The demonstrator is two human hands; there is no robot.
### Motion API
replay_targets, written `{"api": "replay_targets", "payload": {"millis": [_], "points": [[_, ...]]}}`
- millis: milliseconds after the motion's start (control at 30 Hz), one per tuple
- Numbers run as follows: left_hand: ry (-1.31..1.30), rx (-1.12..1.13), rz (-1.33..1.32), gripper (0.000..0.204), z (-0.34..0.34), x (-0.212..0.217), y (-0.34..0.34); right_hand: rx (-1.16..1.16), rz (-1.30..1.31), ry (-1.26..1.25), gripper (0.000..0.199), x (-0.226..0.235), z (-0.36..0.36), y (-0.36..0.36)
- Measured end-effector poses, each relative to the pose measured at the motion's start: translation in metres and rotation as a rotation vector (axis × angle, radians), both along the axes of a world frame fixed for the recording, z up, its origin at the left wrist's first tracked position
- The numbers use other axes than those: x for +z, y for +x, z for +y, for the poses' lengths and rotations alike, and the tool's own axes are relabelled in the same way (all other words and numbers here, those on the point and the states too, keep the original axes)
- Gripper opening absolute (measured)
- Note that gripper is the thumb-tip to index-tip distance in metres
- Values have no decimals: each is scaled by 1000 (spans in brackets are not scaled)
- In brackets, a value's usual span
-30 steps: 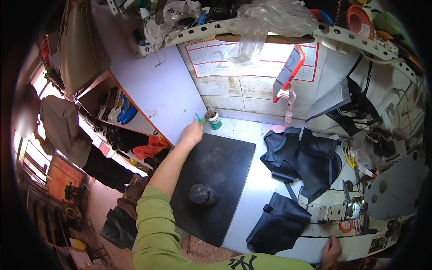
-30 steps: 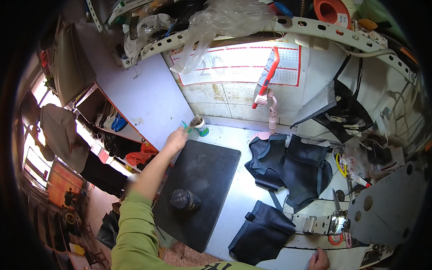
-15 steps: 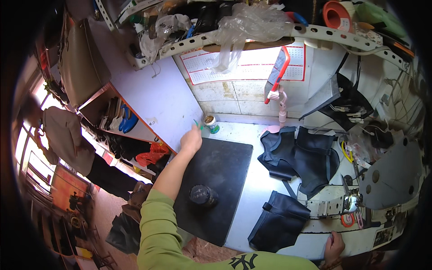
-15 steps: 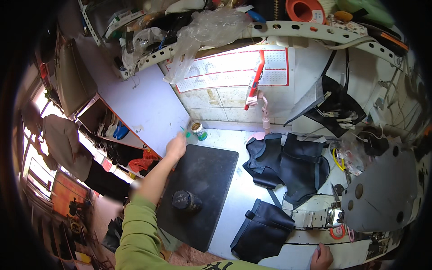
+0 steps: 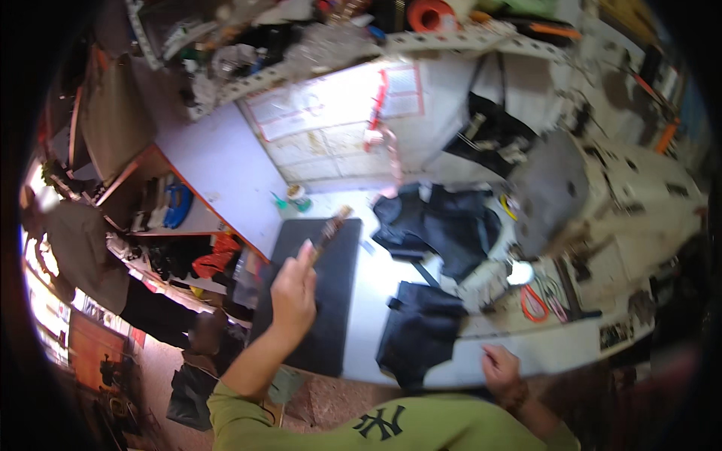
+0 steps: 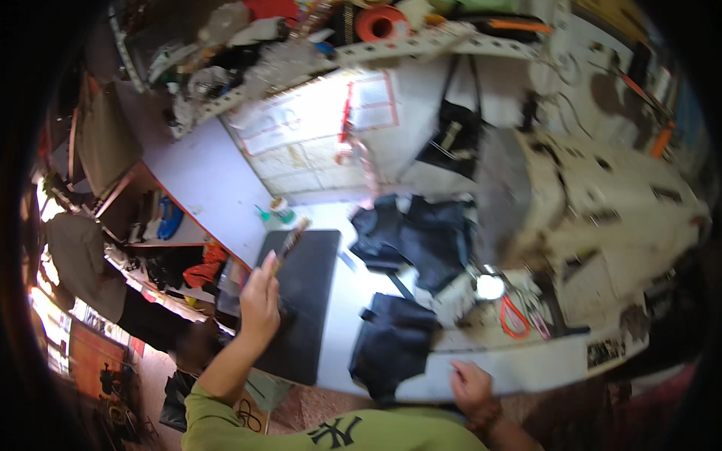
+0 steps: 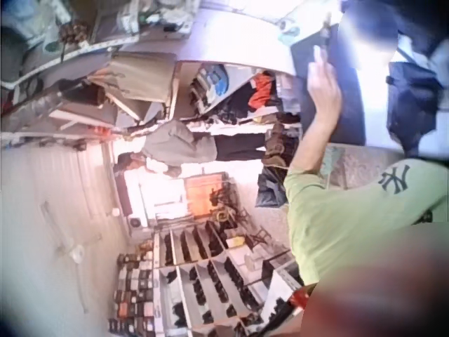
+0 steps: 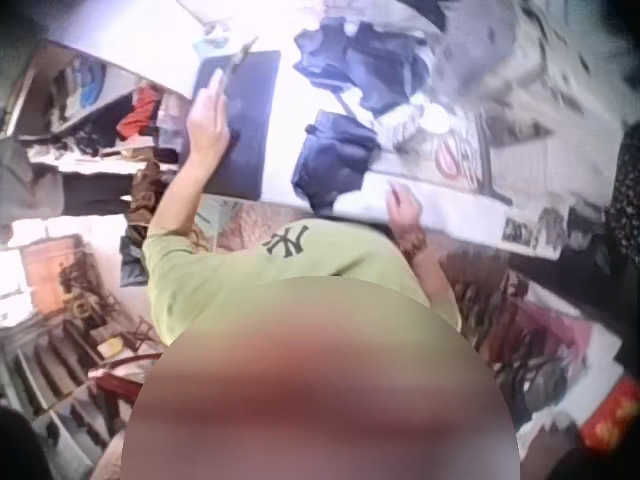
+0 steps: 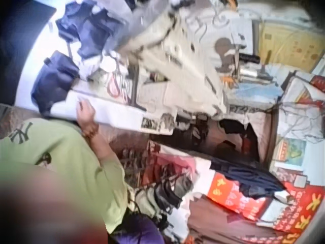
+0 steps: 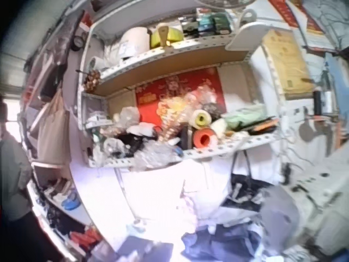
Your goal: The person applies glue to the edges of black leather pieces using a brush. They repeatedly dip the brush into a jar of adhesive and spread it along the seams of several leather parts on a workbench.
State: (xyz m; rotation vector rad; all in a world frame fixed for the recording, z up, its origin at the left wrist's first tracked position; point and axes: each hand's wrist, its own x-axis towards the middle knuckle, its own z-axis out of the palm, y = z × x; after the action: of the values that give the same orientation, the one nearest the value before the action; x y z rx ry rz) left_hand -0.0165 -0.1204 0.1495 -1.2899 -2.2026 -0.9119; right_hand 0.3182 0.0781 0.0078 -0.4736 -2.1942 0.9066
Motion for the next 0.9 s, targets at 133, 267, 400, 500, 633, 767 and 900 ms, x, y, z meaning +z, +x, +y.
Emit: {"api": "replay_targets", "payload": {"millis": [133,267,400,500,633,767,900], "points": [[-20,-285,-226,50,32,-52,142,262,-35,-386,24,26,-28,-6],[-57,-505,-339,50,83,-93,234,200,107,-642,26,25,-34,23],[-78,-725,-330,53,119,-112,301,-106,218,-927,26,15,-36,79],[-187,-937,-286,58,134,-119,338,-322,503,-939,21,11,-27,116],[-299,-1155,-65,56,142,-110,341,-641,794,-947,17,20,8,198],[104,-882,-97,33,141,-55,274,-950,602,-390,16,67,67,322],[405,-746,102,36,127,32,211,-1024,593,22,18,79,100,410]]}}
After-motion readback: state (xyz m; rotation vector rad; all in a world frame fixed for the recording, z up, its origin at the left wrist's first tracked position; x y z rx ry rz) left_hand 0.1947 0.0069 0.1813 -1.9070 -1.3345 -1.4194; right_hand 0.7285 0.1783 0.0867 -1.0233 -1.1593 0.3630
